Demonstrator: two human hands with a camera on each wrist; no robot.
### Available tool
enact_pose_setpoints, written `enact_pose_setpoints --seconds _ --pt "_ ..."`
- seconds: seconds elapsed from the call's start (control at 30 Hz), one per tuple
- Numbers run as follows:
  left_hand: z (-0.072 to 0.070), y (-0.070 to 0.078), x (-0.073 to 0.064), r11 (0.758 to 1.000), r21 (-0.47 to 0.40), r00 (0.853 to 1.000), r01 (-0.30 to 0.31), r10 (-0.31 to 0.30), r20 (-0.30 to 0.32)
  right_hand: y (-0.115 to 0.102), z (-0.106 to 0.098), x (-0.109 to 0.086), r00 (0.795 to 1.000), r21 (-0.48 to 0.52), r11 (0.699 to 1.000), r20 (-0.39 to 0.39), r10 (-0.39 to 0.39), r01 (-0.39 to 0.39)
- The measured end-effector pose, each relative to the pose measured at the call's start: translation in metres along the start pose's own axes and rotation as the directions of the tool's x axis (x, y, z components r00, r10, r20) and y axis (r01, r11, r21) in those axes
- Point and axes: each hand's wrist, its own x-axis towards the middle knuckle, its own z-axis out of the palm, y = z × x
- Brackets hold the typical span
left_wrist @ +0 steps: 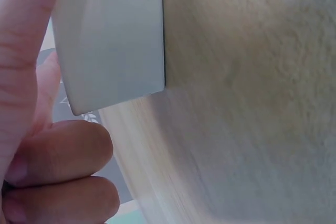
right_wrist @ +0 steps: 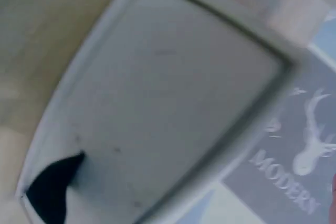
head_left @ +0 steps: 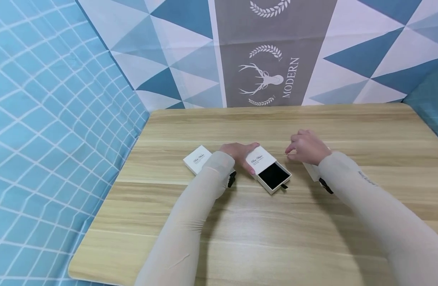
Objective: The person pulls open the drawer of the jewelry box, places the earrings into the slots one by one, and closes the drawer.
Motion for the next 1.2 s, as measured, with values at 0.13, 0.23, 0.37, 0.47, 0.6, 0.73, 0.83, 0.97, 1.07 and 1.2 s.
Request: enact_pose_setpoints --seconds 0.13,0.23,0.37,0.47,0.6,0.73,0.83,0.97,1.07,1.2 --pt "0.001 0.001 0.001 1.0 0.003 1.0 -0.015 0.014 0.003 -0.005 -0.006 -0.007 0.98 -0.049 0.989 -0.139 -0.142 0.136" --pt "0.0 0.001 0.001 1.0 -0.004 1.0 -0.016 0.016 -0.005 -0.01 -0.012 -0.009 0.962 -0.063 0.979 -0.183 -0.203 0.195" --pt "0.0 -0.001 0.0 1.0 -0.016 1.0 -0.023 0.022 -0.016 -0.018 -0.016 -0.01 0.937 -0.102 0.959 -0.208 -0.28 0.264" --pt "0.0 -0.002 -0.001 1.0 -0.016 1.0 -0.02 0.019 -0.016 -0.024 -0.014 -0.009 0.911 -0.146 0.935 -0.223 -0.348 0.322" --pt "0.001 -0.002 -0.001 0.999 -0.024 1.0 -0.022 0.022 -0.009 -0.029 -0.01 -0.012 0.901 -0.165 0.925 -0.222 -0.372 0.341" --pt "0.001 -0.001 0.0 0.999 -0.032 1.0 -0.031 0.031 -0.006 -0.031 -0.008 -0.017 0.913 -0.146 0.935 -0.212 -0.348 0.322" --pt "0.0 -0.001 0.001 0.999 -0.03 1.0 -0.027 0.027 -0.004 -0.031 -0.003 -0.019 0.908 -0.136 0.936 -0.232 -0.348 0.324" --pt "0.0 0.0 0.0 0.999 -0.024 1.0 -0.028 0.028 -0.006 -0.03 0.004 -0.019 0.881 -0.155 0.925 -0.283 -0.378 0.347" --pt "-0.001 0.0 -0.001 0.999 -0.015 0.999 -0.032 0.032 -0.01 -0.032 0.008 -0.017 0.867 -0.179 0.915 -0.297 -0.4 0.361" --pt "0.0 0.0 -0.002 1.0 -0.005 1.0 -0.026 0.026 -0.012 -0.036 0.01 -0.014 0.873 -0.206 0.904 -0.249 -0.419 0.375"
